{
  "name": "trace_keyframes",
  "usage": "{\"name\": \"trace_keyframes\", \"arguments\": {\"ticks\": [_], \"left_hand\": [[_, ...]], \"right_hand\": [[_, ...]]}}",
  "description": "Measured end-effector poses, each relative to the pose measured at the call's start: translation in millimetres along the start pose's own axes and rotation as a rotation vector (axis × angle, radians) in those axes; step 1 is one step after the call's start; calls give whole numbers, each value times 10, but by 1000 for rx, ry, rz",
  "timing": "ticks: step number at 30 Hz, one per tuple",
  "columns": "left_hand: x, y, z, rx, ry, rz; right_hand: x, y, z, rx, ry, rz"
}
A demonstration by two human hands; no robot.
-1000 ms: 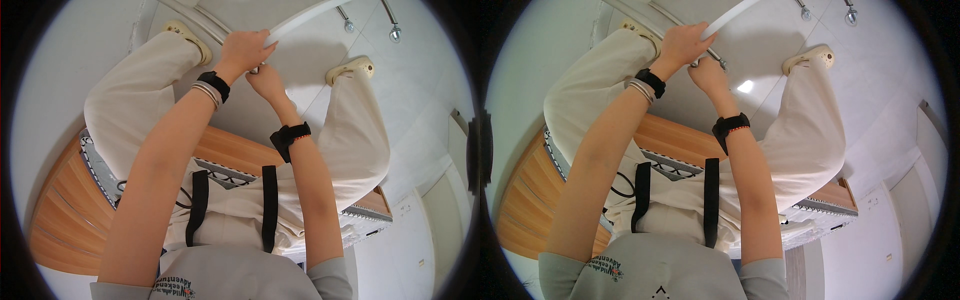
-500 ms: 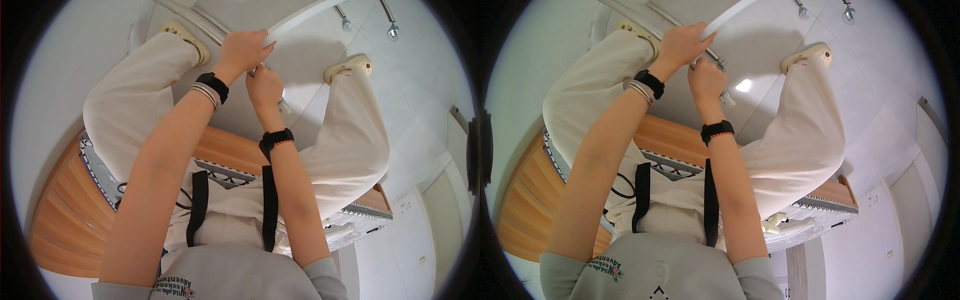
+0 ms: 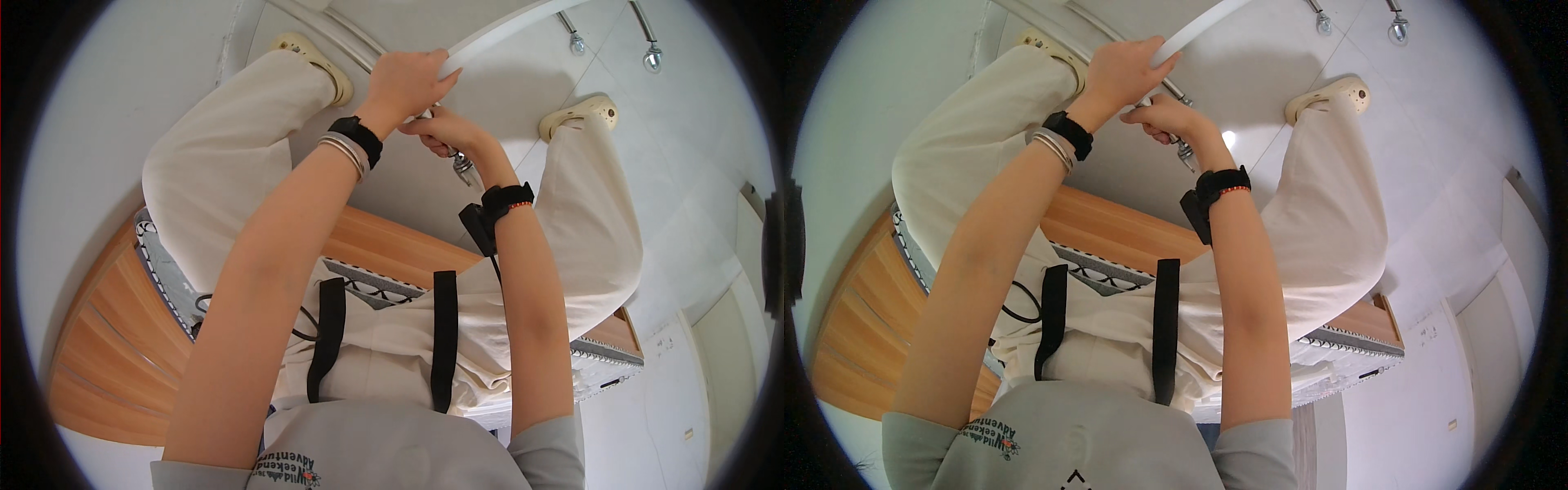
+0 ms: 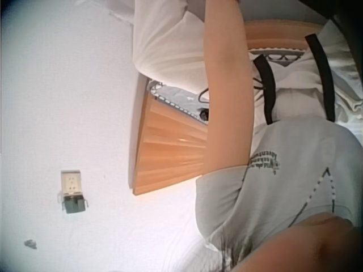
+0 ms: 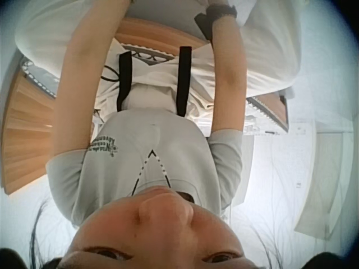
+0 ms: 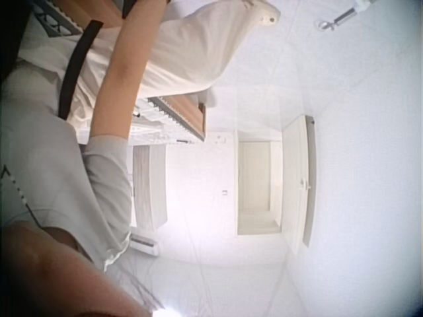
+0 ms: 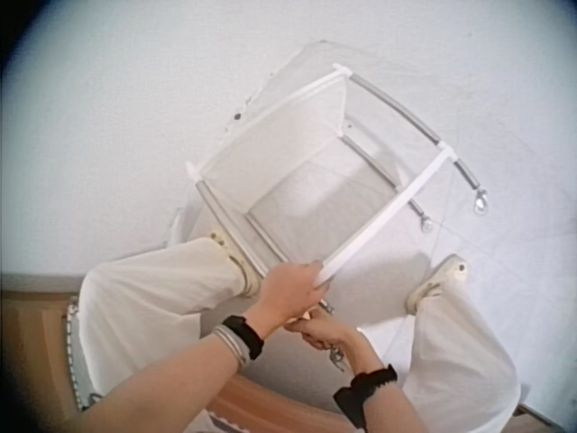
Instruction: Assembling a small white rolling storage cart by connecting metal tubes to plastic shelves.
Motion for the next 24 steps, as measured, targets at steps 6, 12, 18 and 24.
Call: {"name": "trace_keyframes", "arguments": {"ticks": [6,12,18,24], "left_hand": [[43,-64,6,-5,-32,-36],[42,-10,1,11,-38,-45],[-6,20,5,27,12,-13],[-1,3,5,22,22,-20]], "right_hand": [[-124,-48,31,-60,359,194],[-208,-181,160,-237,653,405],[-207,-274,390,-208,959,638],[-209,-352,529,-289,1158,766]]}}
Point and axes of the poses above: each hand's wrist, its own z-axis away from the middle knuckle, its own x-axis out of the palm, y = z × x, the point moved 10 cm from there along -z, towards the middle knuckle, and after that the axes turned 7 degrees about y, right-handed, at the moved point
